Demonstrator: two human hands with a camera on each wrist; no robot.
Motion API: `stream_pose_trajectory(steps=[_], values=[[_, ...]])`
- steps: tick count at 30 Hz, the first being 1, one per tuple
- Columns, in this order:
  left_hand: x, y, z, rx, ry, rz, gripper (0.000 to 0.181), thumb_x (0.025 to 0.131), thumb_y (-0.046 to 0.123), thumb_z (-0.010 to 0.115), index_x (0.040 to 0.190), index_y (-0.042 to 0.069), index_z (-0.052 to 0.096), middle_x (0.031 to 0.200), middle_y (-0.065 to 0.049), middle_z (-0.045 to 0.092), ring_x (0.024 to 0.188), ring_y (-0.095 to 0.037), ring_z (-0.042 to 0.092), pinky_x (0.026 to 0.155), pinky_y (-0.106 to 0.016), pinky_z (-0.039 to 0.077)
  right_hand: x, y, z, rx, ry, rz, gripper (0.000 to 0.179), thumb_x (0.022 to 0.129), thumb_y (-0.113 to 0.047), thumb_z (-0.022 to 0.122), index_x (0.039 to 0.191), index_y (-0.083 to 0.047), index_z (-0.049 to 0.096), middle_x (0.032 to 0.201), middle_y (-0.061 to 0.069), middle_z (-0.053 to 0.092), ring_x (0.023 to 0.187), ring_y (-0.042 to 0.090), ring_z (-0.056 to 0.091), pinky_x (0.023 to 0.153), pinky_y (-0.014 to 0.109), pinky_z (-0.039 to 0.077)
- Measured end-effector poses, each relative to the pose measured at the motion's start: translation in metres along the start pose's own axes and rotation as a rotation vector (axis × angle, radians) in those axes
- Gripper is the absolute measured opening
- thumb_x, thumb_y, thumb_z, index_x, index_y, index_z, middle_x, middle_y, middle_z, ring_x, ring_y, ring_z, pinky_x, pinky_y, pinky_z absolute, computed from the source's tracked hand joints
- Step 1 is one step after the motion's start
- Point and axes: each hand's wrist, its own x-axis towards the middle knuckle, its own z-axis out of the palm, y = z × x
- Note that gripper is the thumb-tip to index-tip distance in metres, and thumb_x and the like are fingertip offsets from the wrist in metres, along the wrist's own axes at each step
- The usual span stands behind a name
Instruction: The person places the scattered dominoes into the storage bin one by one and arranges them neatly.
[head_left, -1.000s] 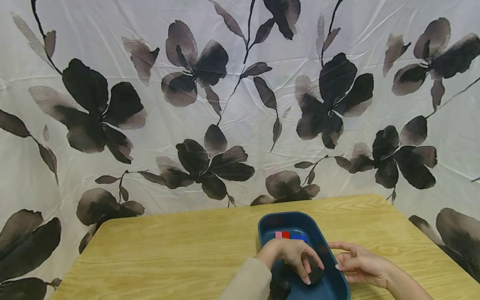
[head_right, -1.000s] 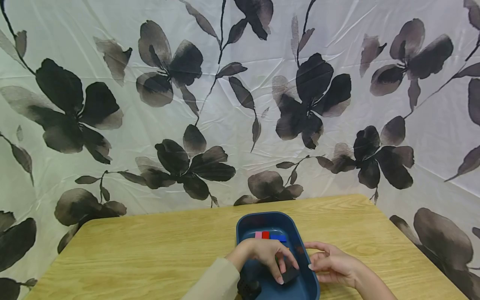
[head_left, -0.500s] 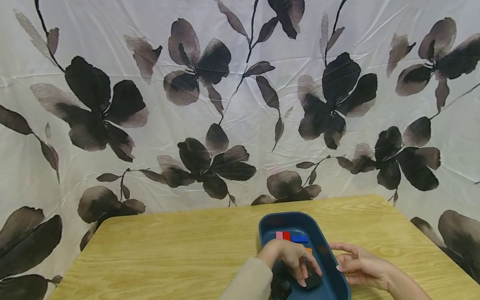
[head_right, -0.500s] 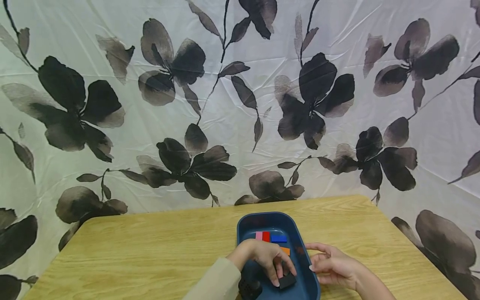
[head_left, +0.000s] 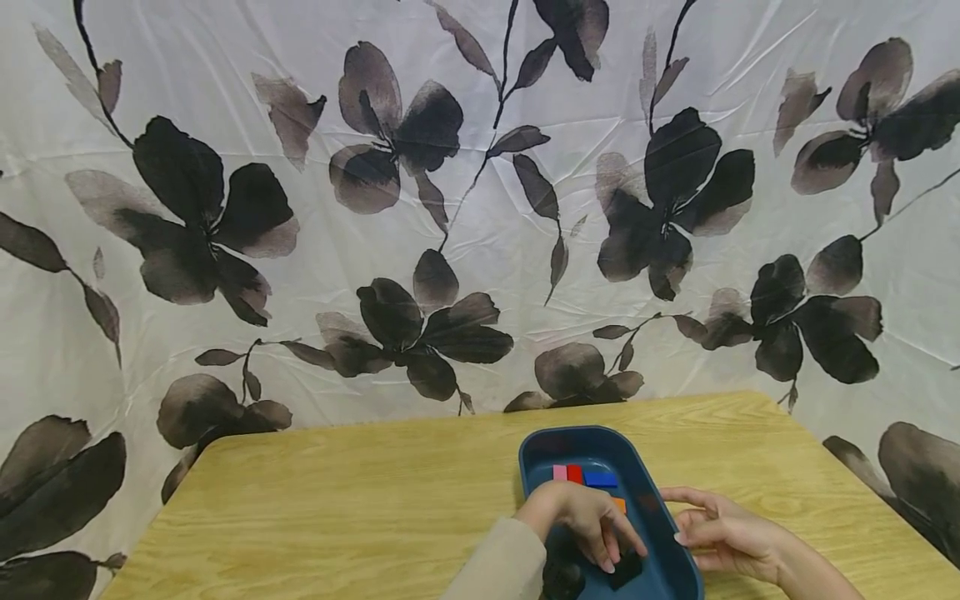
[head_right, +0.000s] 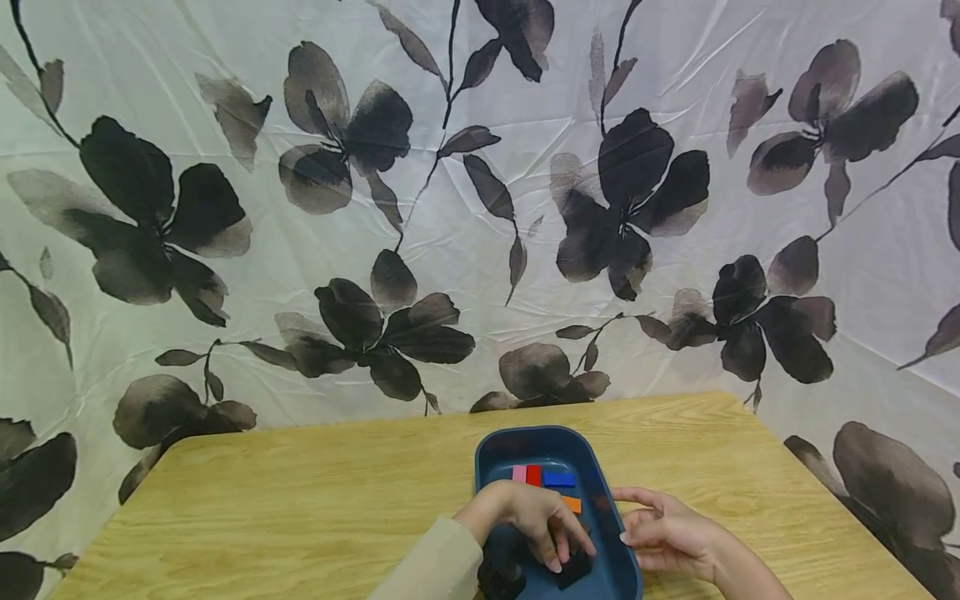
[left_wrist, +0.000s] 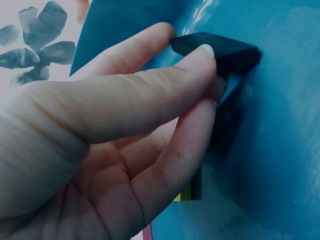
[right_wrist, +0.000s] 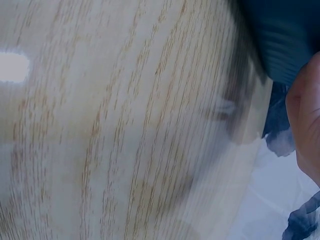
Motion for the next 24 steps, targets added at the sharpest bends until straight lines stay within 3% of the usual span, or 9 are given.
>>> stream_pose_trajectory(steps=[8, 16, 19, 24], values=[[-0.005, 0.001, -0.002, -0.014, 0.038, 0.019, 0.042, 0.083, -0.012, 0.059, 0.12, 0.006, 0.063, 0.072, -0.003, 0.059, 0.068, -0.007, 0.057, 0.067, -0.021, 0.052, 0.002, 0.0, -0.001, 0.011, -0.022, -0.007, 0.045, 0.092, 0.006, 0.04, 0.135, -0.008, 0.037, 0.102, 0.006, 0.06, 0.097, 0.017, 0.062, 0.089, 0.036, 0.048], [-0.02, 0.003, -0.012, 0.016, 0.019, 0.033, 0.043, 0.088, -0.007, 0.056, 0.128, 0.008, 0.057, 0.081, -0.004, 0.062, 0.07, -0.01, 0.059, 0.065, -0.024, 0.052, 0.005, 0.001, -0.004, 0.017, -0.037, 0.0, 0.045, 0.093, 0.006, 0.039, 0.136, -0.008, 0.037, 0.102, 0.005, 0.061, 0.098, 0.017, 0.061, 0.089, 0.036, 0.048], [-0.03, 0.001, -0.016, 0.028, 0.038, 0.079, 0.039, 0.091, -0.002, 0.055, 0.129, 0.007, 0.055, 0.086, -0.003, 0.062, 0.072, -0.012, 0.061, 0.066, -0.024, 0.053, 0.005, 0.002, -0.005, 0.021, -0.044, 0.002, 0.045, 0.094, 0.006, 0.038, 0.137, -0.007, 0.035, 0.103, 0.005, 0.06, 0.098, 0.018, 0.061, 0.089, 0.036, 0.048], [-0.058, -0.006, -0.018, 0.048, 0.104, 0.22, 0.033, 0.093, 0.005, 0.055, 0.126, 0.004, 0.056, 0.089, -0.008, 0.063, 0.075, -0.016, 0.063, 0.066, -0.024, 0.053, 0.002, 0.005, -0.007, 0.031, -0.045, 0.007, 0.042, 0.096, 0.005, 0.036, 0.137, -0.006, 0.035, 0.105, 0.006, 0.061, 0.102, 0.02, 0.06, 0.093, 0.039, 0.045]])
